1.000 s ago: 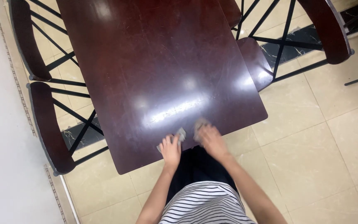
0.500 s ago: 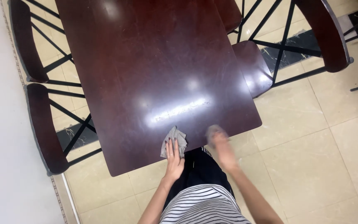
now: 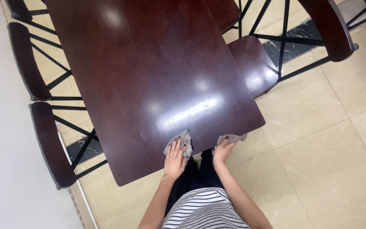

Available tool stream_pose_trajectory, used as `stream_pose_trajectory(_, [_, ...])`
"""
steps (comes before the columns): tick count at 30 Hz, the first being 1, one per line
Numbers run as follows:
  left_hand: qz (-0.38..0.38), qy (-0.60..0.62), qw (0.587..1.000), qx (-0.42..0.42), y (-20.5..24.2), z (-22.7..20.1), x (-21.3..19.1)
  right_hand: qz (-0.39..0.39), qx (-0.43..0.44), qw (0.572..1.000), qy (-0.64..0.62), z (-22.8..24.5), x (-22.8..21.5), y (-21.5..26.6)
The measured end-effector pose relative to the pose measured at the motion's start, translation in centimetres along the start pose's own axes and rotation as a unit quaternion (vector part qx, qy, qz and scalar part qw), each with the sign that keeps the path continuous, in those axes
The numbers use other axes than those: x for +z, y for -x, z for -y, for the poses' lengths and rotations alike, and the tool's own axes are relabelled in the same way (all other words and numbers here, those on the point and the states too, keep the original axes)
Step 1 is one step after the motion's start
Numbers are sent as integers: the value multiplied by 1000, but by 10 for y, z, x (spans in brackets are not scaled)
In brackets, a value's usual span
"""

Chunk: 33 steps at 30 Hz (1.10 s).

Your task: Clean several restaurant tables and chair backs using two cleaning cloths.

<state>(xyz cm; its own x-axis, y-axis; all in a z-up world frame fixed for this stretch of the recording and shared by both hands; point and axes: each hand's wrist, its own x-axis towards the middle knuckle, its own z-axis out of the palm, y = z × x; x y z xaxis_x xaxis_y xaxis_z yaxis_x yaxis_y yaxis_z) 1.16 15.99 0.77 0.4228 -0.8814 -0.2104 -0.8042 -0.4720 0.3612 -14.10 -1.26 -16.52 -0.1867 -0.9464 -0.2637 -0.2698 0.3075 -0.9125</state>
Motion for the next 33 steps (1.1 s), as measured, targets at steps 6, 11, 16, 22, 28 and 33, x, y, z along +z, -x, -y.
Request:
stream_pose_trajectory(6, [23, 82, 996, -8, 0, -1, 16, -33, 6, 998, -45, 61, -38, -103])
stream_pose_trajectory(11, [-7, -6, 999, 37, 4, 2, 32, -116, 15, 988, 104, 20, 0, -51])
stream_pose_trajectory(16, [9, -35, 999, 27, 27, 22, 36, 31, -64, 994, 80, -36, 30, 87])
stream_pose_trajectory(22, [-33, -31, 998, 40, 58, 75, 18, 23, -34, 992, 121, -26, -3, -19])
stream_pose_trajectory(28, [-54, 24, 998, 25, 108, 147, 14, -59, -17, 991, 116, -29, 42, 77])
stream_pose_trajectory(33, [-68, 10, 997, 33, 147, 184, 12, 101, -24, 973, 204, -76, 78, 249])
